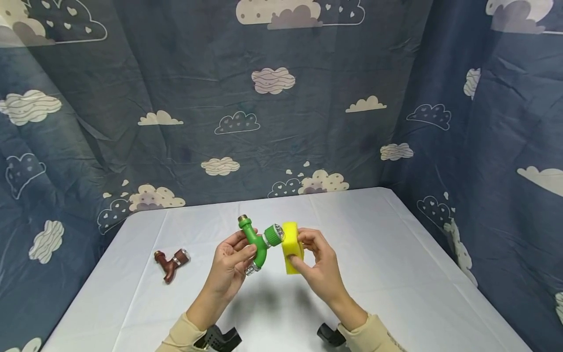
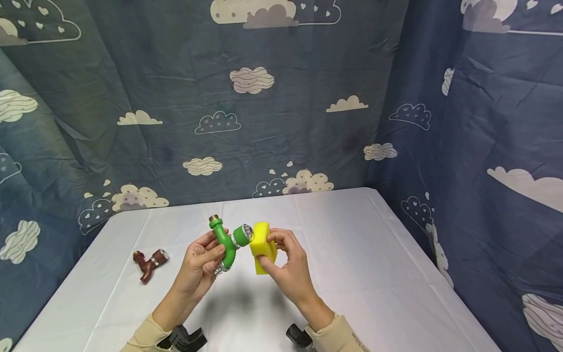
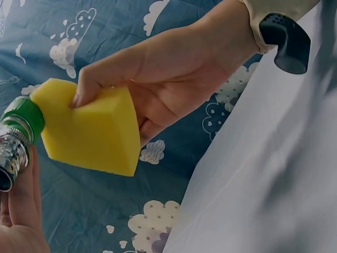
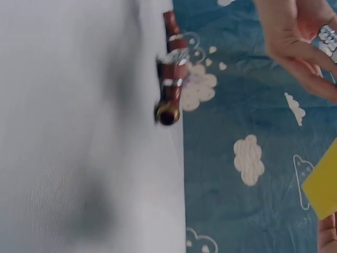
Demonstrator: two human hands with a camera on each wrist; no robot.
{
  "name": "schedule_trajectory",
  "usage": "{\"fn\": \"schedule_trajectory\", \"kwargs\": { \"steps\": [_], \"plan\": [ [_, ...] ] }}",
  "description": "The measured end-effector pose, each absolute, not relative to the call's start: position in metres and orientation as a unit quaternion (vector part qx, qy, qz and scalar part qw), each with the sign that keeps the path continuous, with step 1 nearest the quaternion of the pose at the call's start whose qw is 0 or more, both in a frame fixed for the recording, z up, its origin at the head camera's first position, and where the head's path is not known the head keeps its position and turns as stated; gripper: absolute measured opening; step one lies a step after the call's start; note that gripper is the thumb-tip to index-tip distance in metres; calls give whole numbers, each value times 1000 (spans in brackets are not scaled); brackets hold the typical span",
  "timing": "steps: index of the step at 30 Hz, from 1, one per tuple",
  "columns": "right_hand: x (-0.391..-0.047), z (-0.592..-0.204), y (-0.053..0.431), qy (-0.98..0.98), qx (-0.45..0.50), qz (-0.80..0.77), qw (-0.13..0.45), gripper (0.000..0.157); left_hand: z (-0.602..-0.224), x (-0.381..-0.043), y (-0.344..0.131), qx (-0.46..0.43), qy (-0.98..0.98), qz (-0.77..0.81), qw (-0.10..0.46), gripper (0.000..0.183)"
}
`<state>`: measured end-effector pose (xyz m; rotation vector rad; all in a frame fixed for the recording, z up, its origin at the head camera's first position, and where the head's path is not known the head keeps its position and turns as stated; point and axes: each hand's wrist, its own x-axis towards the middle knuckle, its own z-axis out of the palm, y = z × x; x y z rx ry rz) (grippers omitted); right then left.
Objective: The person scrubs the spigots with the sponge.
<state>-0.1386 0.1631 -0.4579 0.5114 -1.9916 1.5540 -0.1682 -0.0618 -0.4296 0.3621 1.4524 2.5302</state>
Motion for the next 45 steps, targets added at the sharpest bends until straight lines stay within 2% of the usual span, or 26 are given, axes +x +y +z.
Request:
{"fn": "schedule_trajectory", "kwargs": {
  "steps": [5,8,17,22,26,31,39,45],
  "plan": [
    [-138,-450,163,-722,125,654,186,34,-434,-167,-62,167,484,850,123,39],
    [-139,-446,166,-713,105,677,151,34,-437,-166,-60,186,491,840,136,38],
    [-137,-440,178,-718,114,675,125,30,-442,-172,-59,193,528,816,136,49],
    [-134,-438,179,-712,145,669,157,29,-443,-175,-59,162,556,806,119,50],
    [-132,-438,176,-728,200,614,228,32,-443,-177,-59,111,555,818,109,48],
    [-134,-444,171,-755,232,531,307,39,-441,-177,-60,127,553,815,119,50],
    [-141,-449,173,-756,219,533,310,38,-445,-176,-67,179,549,806,127,45],
    [-140,-446,175,-751,206,546,308,38,-443,-180,-66,164,548,812,117,46]
  ]
}}
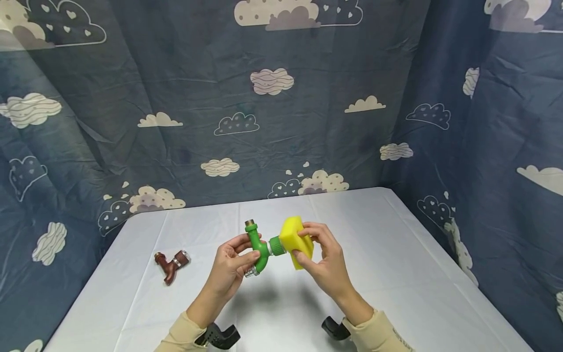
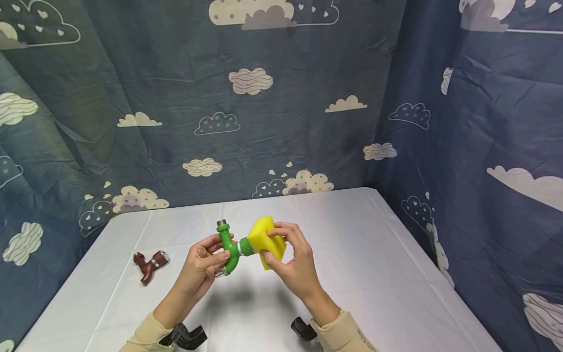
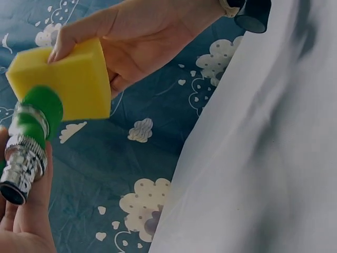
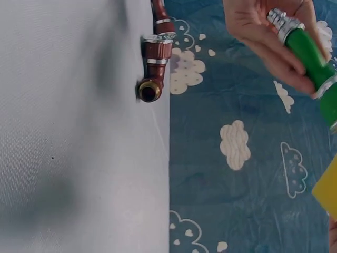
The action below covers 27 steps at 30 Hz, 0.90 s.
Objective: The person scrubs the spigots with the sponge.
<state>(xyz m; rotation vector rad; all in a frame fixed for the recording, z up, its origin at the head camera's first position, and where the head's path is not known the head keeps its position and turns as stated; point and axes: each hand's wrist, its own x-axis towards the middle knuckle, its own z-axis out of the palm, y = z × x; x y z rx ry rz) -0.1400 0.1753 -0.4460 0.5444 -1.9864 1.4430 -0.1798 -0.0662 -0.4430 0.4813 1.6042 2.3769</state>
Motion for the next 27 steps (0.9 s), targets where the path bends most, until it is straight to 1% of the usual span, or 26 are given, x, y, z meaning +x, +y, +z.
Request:
{"fn": "schedule_trajectory", "kwargs": {
  "steps": [5,10,12,15,17,20,22,24,27],
  "plan": [
    [-138,-448,174,-756,236,524,314,40,-442,-183,-64,141,538,823,111,43],
    [-143,-449,174,-756,241,518,320,40,-443,-182,-65,165,538,817,124,42],
    [-145,-448,176,-757,235,523,313,39,-443,-182,-65,176,538,814,130,42],
    [-147,-446,179,-757,225,553,267,35,-442,-184,-66,196,541,805,146,42],
    [-147,-443,182,-753,208,587,210,31,-440,-186,-67,213,547,793,162,44],
    [-148,-439,188,-749,186,624,124,27,-437,-187,-67,245,569,765,178,52],
    [-149,-437,191,-759,183,617,100,25,-434,-188,-66,260,589,744,177,58],
    [-149,-435,194,-776,193,590,110,24,-430,-187,-65,266,611,726,170,58],
    [-146,-433,194,-810,207,521,170,28,-424,-186,-62,244,657,696,153,53]
  ]
}}
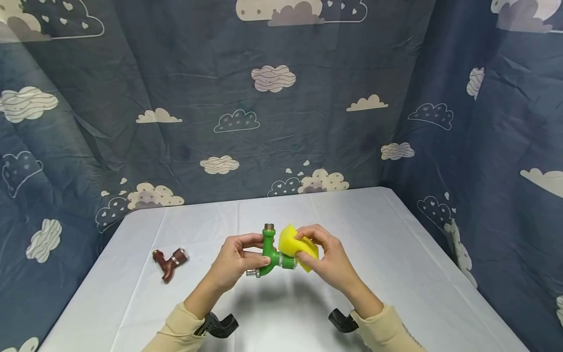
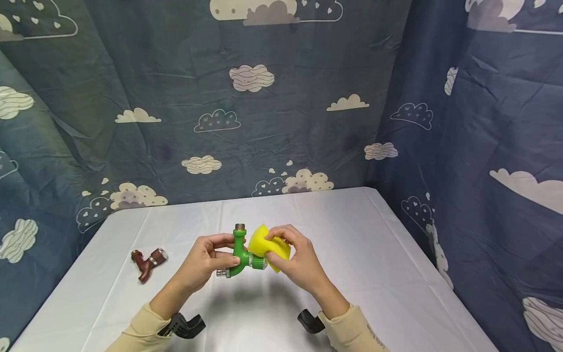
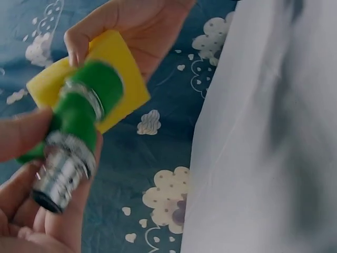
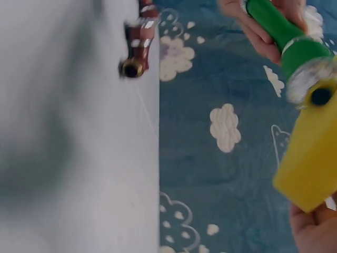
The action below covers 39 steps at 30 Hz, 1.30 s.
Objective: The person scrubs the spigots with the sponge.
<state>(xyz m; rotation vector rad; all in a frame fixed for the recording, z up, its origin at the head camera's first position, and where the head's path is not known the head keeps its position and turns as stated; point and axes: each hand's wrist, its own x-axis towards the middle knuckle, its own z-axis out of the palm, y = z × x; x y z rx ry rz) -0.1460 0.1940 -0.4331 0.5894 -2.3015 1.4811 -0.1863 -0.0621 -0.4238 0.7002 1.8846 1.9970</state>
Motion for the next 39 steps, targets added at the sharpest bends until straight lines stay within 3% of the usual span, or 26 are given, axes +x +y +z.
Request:
{"fn": "schedule_trajectory", "kwargs": {
  "steps": [4,9,22,26,35,39],
  "plan": [
    [-141,-431,193,-835,237,427,252,36,-419,-185,-54,199,711,663,126,48],
    [-137,-440,191,-839,273,349,315,40,-421,-188,-46,142,700,692,102,45],
    [-138,-457,193,-802,256,386,377,44,-429,-191,-35,66,541,828,131,40],
    [-140,-460,187,-767,218,499,340,42,-432,-190,-30,68,497,854,140,39],
    [-151,-457,184,-696,38,708,116,29,-441,-201,-34,133,516,823,199,45],
    [-154,-455,189,-707,24,699,107,28,-442,-208,-37,155,558,789,204,49]
  ]
}}
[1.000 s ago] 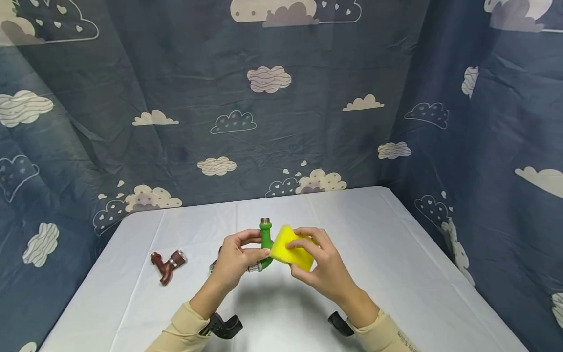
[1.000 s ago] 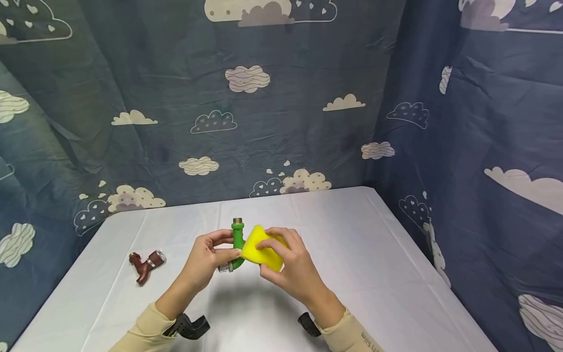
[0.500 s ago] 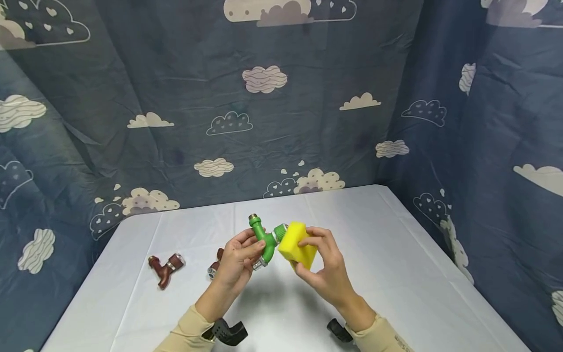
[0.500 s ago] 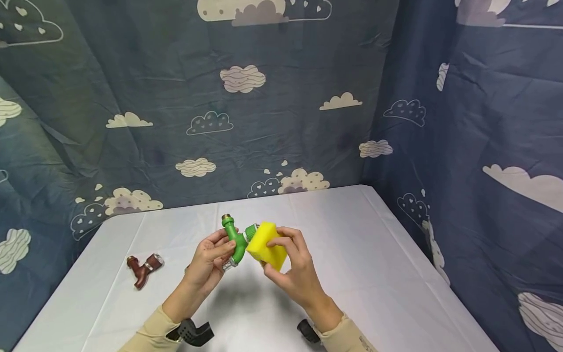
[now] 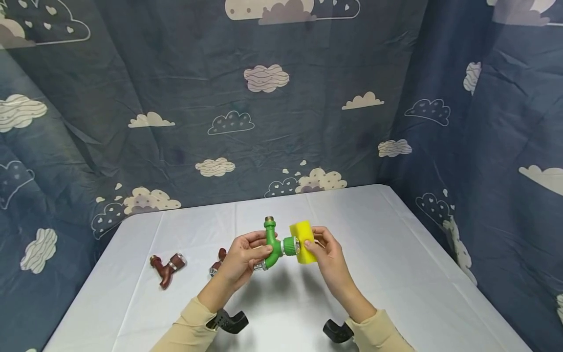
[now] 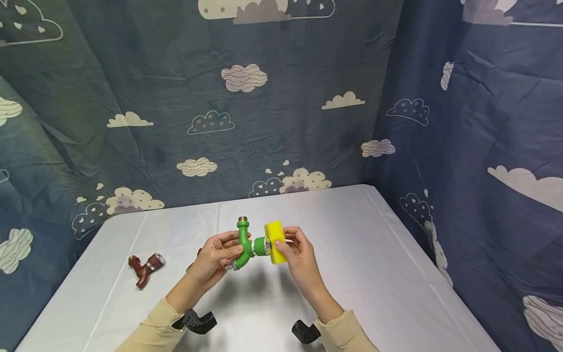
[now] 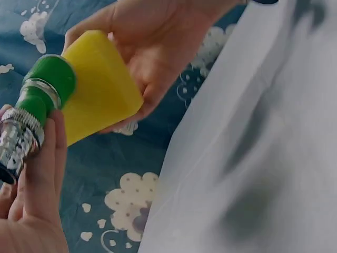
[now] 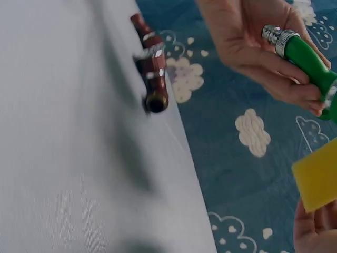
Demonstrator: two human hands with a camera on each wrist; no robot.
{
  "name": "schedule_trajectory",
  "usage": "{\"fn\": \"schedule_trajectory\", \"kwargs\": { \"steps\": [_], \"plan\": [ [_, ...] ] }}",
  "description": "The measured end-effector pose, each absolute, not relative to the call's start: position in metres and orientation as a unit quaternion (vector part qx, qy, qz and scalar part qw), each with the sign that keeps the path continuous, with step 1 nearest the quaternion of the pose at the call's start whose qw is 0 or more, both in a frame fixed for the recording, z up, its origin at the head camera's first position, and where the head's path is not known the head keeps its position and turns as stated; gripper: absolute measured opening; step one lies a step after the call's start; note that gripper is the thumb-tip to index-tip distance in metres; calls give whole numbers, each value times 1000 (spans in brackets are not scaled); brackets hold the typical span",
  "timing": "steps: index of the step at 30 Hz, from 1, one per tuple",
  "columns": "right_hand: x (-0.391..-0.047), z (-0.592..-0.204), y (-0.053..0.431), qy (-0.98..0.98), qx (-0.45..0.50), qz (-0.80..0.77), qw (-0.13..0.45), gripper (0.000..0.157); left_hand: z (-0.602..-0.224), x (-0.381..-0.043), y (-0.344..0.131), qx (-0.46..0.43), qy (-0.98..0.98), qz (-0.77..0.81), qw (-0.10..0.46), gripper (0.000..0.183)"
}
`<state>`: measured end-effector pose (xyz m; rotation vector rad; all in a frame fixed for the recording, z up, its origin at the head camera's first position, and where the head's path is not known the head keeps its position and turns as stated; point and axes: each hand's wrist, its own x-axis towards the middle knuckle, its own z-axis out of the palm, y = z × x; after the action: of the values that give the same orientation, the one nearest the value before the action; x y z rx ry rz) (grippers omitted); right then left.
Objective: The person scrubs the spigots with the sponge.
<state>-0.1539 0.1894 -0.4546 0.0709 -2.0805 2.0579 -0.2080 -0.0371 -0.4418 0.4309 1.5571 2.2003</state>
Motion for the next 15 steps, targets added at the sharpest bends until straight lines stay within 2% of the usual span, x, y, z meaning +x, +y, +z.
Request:
{"fn": "schedule_trajectory", "kwargs": {
  "steps": [8,15],
  "plan": [
    [-150,-458,191,-772,68,593,220,36,-440,-217,-30,100,619,764,154,45],
    [-145,-460,196,-789,84,559,239,35,-451,-238,-10,72,679,717,139,43]
  ]
}}
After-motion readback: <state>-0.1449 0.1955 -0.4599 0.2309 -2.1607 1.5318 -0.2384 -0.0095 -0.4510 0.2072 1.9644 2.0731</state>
